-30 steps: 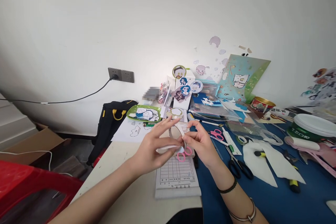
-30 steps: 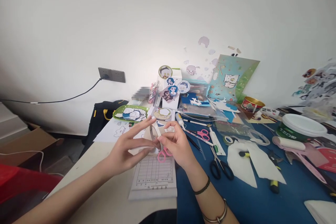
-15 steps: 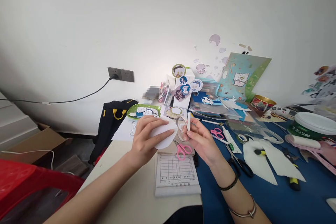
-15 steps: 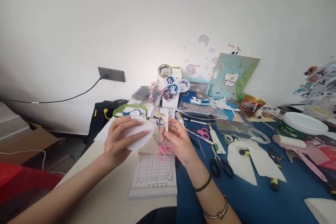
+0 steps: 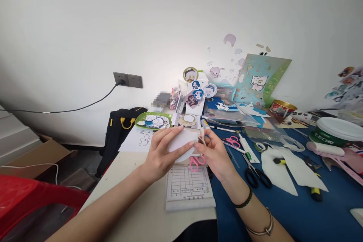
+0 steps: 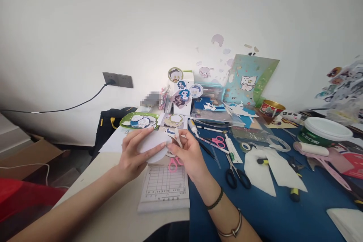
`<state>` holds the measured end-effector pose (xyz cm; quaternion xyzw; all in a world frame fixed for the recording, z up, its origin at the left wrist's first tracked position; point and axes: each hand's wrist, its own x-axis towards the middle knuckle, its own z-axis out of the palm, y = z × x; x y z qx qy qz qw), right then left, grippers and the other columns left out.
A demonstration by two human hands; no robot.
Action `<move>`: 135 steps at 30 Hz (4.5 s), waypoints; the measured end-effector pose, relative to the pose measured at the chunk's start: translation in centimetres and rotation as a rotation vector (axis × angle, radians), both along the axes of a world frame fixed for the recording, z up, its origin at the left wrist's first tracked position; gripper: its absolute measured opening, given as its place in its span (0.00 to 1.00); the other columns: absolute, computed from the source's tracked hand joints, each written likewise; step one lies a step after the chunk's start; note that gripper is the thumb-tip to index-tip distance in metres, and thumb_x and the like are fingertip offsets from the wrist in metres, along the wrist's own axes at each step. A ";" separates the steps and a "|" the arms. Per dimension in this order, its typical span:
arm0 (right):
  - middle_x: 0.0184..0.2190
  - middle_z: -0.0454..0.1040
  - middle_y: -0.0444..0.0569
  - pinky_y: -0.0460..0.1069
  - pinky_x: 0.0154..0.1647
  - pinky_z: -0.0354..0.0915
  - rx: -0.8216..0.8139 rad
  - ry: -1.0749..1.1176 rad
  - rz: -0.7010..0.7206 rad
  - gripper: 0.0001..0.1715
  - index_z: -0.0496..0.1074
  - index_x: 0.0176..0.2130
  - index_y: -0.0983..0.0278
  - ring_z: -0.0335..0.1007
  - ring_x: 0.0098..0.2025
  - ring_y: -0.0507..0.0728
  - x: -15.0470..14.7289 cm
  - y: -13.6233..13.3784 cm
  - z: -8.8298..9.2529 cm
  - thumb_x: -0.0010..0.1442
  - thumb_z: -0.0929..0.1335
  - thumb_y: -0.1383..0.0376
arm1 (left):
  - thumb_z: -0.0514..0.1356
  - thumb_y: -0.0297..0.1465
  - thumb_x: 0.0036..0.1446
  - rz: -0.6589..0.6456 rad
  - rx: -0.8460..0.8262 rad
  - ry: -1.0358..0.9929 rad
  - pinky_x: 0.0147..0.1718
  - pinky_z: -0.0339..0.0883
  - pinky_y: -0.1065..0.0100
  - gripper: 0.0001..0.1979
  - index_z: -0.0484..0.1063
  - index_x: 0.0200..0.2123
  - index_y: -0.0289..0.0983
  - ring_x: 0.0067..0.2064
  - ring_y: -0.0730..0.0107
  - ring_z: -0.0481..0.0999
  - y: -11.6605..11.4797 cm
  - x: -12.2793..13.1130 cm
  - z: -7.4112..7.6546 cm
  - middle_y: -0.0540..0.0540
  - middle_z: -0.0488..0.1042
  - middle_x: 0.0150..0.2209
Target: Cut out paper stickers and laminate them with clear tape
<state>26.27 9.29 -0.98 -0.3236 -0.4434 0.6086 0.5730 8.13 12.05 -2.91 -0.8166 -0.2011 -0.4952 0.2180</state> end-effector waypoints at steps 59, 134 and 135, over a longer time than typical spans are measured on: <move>0.21 0.73 0.43 0.40 0.12 0.56 0.010 -0.401 0.086 0.10 0.72 0.29 0.66 0.58 0.15 0.45 0.8 0.2 -0.5 0.55 0.70 0.60 | 0.64 0.32 0.48 -0.482 -1.702 -0.766 0.26 0.59 0.74 0.09 0.76 0.32 0.33 0.26 0.74 0.68 -0.8 0.9 2.3 0.50 0.74 0.25; 0.35 0.77 0.49 0.50 0.34 0.68 1.139 -0.961 -0.226 0.15 0.72 0.42 0.59 0.75 0.34 0.55 0.5 -1.4 -0.9 0.61 0.61 0.74 | 0.72 0.33 0.32 -0.837 -2.216 -0.340 0.24 0.64 0.72 0.10 0.78 0.20 0.35 0.21 0.71 0.72 0.3 0.0 1.3 0.47 0.76 0.19; 0.34 0.77 0.49 0.50 0.34 0.69 1.048 -0.902 -0.213 0.14 0.72 0.42 0.59 0.74 0.34 0.55 0.3 -1.4 -1.0 0.62 0.61 0.73 | 0.72 0.34 0.32 -0.848 -2.173 -0.382 0.24 0.63 0.71 0.10 0.78 0.20 0.35 0.21 0.71 0.72 0.2 0.0 1.4 0.47 0.76 0.18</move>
